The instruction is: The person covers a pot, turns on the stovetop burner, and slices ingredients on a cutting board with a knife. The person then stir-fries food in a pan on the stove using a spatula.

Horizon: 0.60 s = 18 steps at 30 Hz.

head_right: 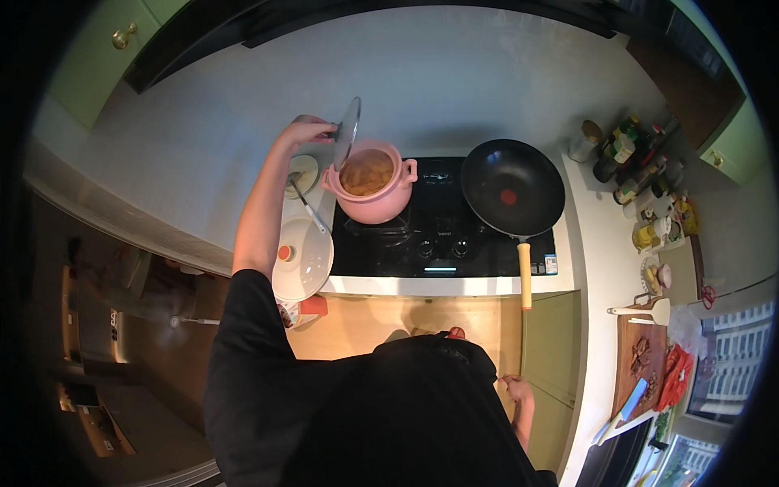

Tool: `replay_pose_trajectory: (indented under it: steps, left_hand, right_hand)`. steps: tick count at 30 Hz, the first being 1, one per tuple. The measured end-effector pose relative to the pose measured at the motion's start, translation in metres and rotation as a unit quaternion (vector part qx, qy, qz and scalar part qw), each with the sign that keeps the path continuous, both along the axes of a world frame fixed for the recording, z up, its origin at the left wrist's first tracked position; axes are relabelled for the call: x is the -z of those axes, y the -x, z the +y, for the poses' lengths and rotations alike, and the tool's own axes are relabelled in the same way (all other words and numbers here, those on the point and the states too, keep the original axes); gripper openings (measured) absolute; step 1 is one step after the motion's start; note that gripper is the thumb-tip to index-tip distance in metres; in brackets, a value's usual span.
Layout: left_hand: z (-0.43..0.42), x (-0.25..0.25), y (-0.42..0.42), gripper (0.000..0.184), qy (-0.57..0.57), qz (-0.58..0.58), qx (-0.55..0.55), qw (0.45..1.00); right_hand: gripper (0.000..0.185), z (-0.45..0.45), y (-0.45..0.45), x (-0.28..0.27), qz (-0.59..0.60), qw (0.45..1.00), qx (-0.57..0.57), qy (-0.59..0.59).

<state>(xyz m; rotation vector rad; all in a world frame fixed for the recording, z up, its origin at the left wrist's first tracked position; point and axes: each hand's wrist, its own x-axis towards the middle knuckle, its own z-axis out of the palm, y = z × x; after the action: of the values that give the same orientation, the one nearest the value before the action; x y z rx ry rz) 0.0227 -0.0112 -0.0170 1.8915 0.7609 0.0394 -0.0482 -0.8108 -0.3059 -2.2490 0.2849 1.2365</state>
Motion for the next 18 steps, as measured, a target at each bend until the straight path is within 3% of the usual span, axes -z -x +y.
replay_pose_trajectory:
  steps: [18]
  left_hand:
    - [0.004,0.007,-0.003,0.037,0.005,-0.002,0.012,1.0]
  right_hand:
    - [0.03,0.001,-0.003,0.022,0.019,0.999,0.008,-0.024]
